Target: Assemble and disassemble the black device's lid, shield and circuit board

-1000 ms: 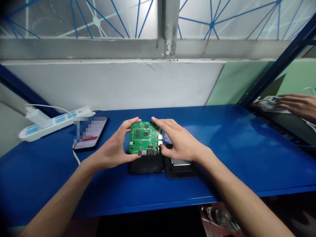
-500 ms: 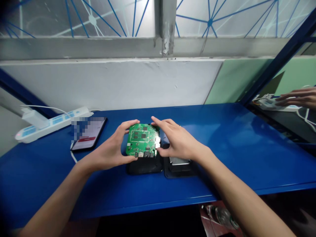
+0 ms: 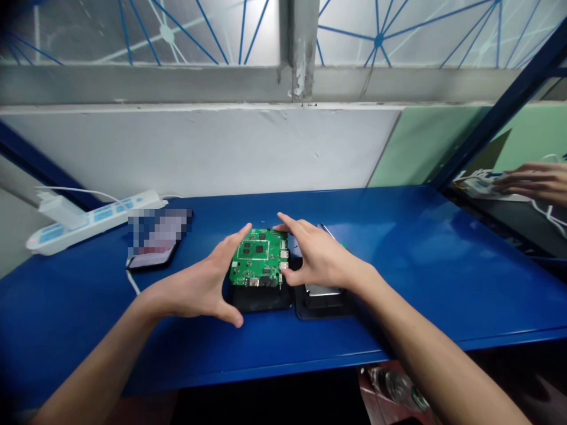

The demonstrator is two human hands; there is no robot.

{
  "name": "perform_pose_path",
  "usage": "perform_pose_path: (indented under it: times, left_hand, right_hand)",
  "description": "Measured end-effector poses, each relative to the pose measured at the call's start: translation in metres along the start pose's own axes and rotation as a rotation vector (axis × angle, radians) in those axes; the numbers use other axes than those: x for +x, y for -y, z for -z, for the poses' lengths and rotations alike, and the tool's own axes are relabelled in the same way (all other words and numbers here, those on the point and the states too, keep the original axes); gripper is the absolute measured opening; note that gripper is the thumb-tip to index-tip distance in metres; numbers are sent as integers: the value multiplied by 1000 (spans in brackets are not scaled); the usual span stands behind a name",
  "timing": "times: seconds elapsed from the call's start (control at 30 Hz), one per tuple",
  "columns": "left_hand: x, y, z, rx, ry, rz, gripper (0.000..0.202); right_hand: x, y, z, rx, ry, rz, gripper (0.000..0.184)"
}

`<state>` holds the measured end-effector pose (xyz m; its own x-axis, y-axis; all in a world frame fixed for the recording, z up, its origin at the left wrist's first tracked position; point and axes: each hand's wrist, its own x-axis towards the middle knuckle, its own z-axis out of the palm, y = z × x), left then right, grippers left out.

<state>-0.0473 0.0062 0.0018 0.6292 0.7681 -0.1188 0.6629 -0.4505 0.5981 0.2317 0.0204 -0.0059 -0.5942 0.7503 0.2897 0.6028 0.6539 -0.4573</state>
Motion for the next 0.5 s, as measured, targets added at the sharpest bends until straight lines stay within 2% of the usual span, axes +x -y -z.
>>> perform_pose_path:
  times: [0.17,0.5]
  left_hand:
    - [0,0,-1,23,12,-7,140]
    - [2,2,1,36,-16,44,133]
  right_hand:
    - [-1,3,1,0,20,0,101]
    - [0,6,-2,2,49,19,101]
